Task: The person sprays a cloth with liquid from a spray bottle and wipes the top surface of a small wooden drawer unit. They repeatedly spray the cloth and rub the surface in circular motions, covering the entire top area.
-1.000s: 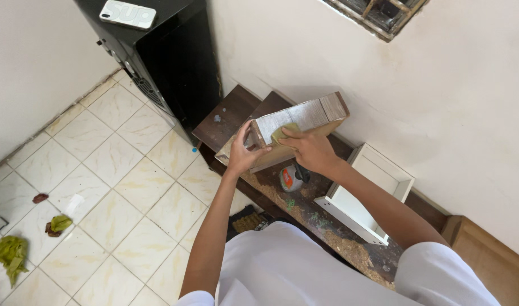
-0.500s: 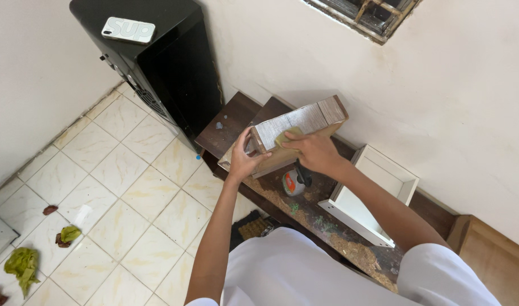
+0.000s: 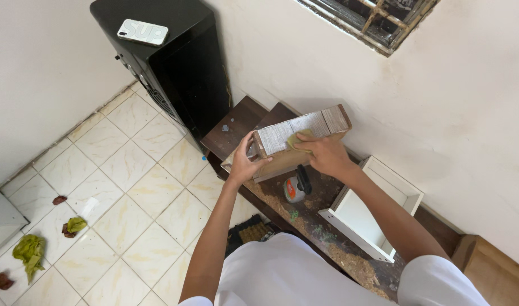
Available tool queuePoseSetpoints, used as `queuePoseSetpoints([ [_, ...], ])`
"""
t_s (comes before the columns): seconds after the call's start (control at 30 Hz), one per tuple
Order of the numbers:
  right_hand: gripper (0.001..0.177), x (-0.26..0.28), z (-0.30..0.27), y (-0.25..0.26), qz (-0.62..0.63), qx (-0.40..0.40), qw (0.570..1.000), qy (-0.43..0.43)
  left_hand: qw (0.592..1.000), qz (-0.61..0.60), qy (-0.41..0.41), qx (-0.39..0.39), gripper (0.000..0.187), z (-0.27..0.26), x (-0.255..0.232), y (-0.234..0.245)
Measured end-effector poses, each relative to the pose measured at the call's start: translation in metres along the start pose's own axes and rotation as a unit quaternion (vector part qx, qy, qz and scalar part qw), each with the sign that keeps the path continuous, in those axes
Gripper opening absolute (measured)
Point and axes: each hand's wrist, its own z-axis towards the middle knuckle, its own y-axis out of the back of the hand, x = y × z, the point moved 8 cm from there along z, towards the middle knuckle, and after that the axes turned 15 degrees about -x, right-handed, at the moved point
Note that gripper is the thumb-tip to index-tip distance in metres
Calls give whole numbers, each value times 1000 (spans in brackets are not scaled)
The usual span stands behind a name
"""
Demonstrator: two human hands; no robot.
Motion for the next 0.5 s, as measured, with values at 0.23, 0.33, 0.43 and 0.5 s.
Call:
queuePoseSetpoints([
  [0.23, 40, -19, 51, 23, -57, -184, 981, -6, 997, -59, 43, 9, 106, -1, -4, 0],
  [0.33, 44, -6, 39, 0, -52, -136, 989, -8, 999, -42, 24, 1, 107, 0, -6, 1],
  [0.43, 51, -1, 9, 1, -68, -133, 986, 71, 999, -9, 32, -1, 109, 0, -6, 0],
  [0.5, 55, -25, -3, 8, -83, -103, 990, 51, 999, 10, 42, 4, 110, 0, -3, -2],
])
